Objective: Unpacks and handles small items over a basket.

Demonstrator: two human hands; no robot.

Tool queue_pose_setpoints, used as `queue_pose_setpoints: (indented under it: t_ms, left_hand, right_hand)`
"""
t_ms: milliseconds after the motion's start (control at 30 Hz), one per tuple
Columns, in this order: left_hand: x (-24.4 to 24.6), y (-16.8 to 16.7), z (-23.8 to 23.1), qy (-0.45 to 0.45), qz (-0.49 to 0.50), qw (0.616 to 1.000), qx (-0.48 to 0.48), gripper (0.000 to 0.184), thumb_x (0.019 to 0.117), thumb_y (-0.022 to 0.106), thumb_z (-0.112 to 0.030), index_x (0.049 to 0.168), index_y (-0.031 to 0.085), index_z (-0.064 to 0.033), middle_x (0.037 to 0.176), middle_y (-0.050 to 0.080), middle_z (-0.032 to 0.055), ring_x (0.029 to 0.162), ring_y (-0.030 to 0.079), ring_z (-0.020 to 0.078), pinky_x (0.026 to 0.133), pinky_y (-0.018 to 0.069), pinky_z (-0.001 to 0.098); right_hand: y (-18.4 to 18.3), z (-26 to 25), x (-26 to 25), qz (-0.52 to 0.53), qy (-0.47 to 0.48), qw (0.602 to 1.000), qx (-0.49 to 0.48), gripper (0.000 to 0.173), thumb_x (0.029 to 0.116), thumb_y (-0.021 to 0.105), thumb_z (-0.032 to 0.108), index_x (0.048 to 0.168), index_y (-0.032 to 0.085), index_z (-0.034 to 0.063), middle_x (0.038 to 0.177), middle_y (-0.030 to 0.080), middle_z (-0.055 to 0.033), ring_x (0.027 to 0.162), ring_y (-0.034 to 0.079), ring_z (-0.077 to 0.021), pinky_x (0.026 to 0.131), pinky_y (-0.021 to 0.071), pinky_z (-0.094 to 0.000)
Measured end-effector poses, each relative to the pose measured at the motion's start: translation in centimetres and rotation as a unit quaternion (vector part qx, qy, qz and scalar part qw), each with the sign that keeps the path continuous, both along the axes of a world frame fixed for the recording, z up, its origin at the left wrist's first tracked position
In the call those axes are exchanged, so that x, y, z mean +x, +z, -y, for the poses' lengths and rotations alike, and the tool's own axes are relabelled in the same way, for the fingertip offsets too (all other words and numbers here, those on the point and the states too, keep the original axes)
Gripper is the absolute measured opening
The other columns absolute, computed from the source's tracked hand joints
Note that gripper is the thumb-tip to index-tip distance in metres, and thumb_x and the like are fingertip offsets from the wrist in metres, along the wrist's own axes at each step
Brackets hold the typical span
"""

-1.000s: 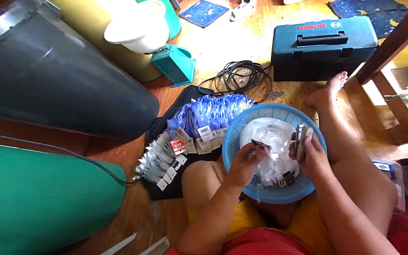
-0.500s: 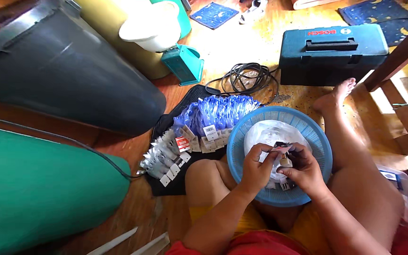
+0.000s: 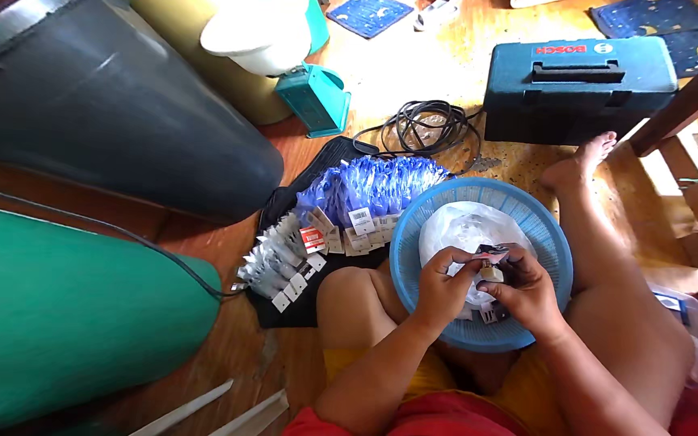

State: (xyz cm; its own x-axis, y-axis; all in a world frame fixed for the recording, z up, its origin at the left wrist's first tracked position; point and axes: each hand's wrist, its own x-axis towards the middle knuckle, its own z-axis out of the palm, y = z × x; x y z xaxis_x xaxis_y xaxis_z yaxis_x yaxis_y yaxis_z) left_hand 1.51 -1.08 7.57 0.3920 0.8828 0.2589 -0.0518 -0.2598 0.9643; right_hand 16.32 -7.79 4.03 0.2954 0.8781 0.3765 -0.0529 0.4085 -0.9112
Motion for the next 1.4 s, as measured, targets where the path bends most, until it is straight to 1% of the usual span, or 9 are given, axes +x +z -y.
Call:
queue_pose_setpoints:
  t_ms: [233,300,400,633,867,1067,1267,1333,1400]
  left_hand:
    - [-0.5,-0.1,-0.6,-0.068,0.010,0.997,-0.030,0.009,0.0950,0.066,-0.005,0.099,0.070,0.0018,0.098,0.071,0.0044,0.099,0.066,0.0072,0.094,0.0543,0.0281]
    - [-1.1,-0.3,-1.1,-0.126,0.000,0.992,-0.022,0.022,0.0976,0.062,-0.011,0.110,0.066,0.0068,0.109,0.069,0.0088,0.107,0.064,0.0095,0.100,0.0519,0.0300]
    - [-1.3,-0.7,-1.2,-0.151,-0.020,0.988,0.011,0.046,0.0924,0.072,-0.024,0.120,0.062,0.0110,0.119,0.066,0.0155,0.116,0.062,0.0158,0.106,0.0492,0.0359]
    - [-0.5,-1.3,-0.8,-0.075,-0.062,0.982,0.160,0.030,0.0932,0.071,-0.018,0.106,0.070,0.0088,0.107,0.072,0.0182,0.107,0.068,0.0205,0.100,0.0538,0.0363]
    - [-0.7,-1.0,-1.0,-0.089,-0.062,0.991,0.072,0.027,0.0973,0.066,-0.013,0.110,0.068,0.0101,0.105,0.072,0.0144,0.102,0.070,0.0146,0.097,0.0568,0.0332]
    - [-0.7,-0.4,-1.4,0.021,-0.046,0.998,-0.041,0.012,0.0985,0.060,-0.007,0.097,0.068,0.0016,0.088,0.069,0.0032,0.085,0.066,0.0063,0.083,0.0565,0.0261]
    - [-0.9,-0.4,-1.7,0.020,-0.042,0.998,-0.051,0.012,0.0989,0.059,-0.008,0.096,0.066,0.0012,0.087,0.068,0.0030,0.083,0.067,0.0080,0.082,0.0578,0.0274]
    - [-0.9,-0.5,-1.8,0.016,-0.053,0.998,-0.033,0.009,0.0954,0.063,-0.006,0.097,0.066,0.0023,0.088,0.069,0.0031,0.084,0.067,0.0076,0.081,0.0579,0.0261]
    - [-0.8,-0.4,-1.7,0.001,-0.074,0.997,-0.026,0.012,0.0906,0.068,-0.004,0.099,0.065,0.0029,0.088,0.069,0.0025,0.083,0.067,0.0067,0.078,0.0578,0.0241]
  right_hand:
    - [0.0,0.1,0.5,0.001,0.008,1.000,-0.003,0.041,0.0779,0.087,0.009,0.115,0.068,0.0090,0.116,0.070,-0.0002,0.102,0.069,-0.0116,0.091,0.0612,-0.0317]
    - [0.0,0.2,0.7,0.007,0.009,1.000,-0.004,0.041,0.0782,0.087,0.010,0.115,0.068,0.0092,0.116,0.070,0.0002,0.103,0.069,-0.0114,0.091,0.0610,-0.0318]
    - [-0.2,0.2,0.9,0.027,0.008,1.000,-0.003,0.038,0.0807,0.086,0.015,0.115,0.069,0.0110,0.116,0.069,0.0020,0.105,0.068,-0.0095,0.091,0.0606,-0.0301]
    - [-0.6,-0.1,0.8,0.028,0.008,0.999,-0.017,0.032,0.0819,0.085,0.013,0.110,0.070,0.0072,0.110,0.071,0.0005,0.099,0.069,-0.0091,0.087,0.0607,-0.0292]
    - [-0.8,-0.1,1.0,0.053,-0.011,0.997,-0.060,0.036,0.0784,0.085,0.008,0.110,0.068,0.0020,0.106,0.071,-0.0011,0.094,0.068,-0.0075,0.084,0.0602,-0.0272]
    - [2.2,0.5,1.6,0.203,-0.008,0.954,-0.221,0.045,0.0825,0.082,0.018,0.123,0.069,0.0041,0.116,0.069,-0.0088,0.101,0.068,-0.0121,0.089,0.0581,-0.0277]
    - [4.4,3.8,6.8,0.232,-0.206,0.925,-0.218,0.033,0.0925,0.068,0.017,0.123,0.068,0.0031,0.099,0.070,-0.0087,0.079,0.066,-0.0129,0.072,0.0571,-0.0369]
    - [5.5,5.8,9.7,0.189,-0.315,0.888,-0.276,0.032,0.0947,0.067,0.020,0.121,0.066,0.0026,0.089,0.067,-0.0067,0.070,0.062,-0.0116,0.065,0.0560,-0.0372]
    - [6.0,8.2,12.5,0.159,-0.400,0.829,-0.358,0.034,0.0972,0.068,0.025,0.121,0.062,0.0023,0.090,0.065,-0.0125,0.072,0.064,-0.0207,0.068,0.0559,-0.0467]
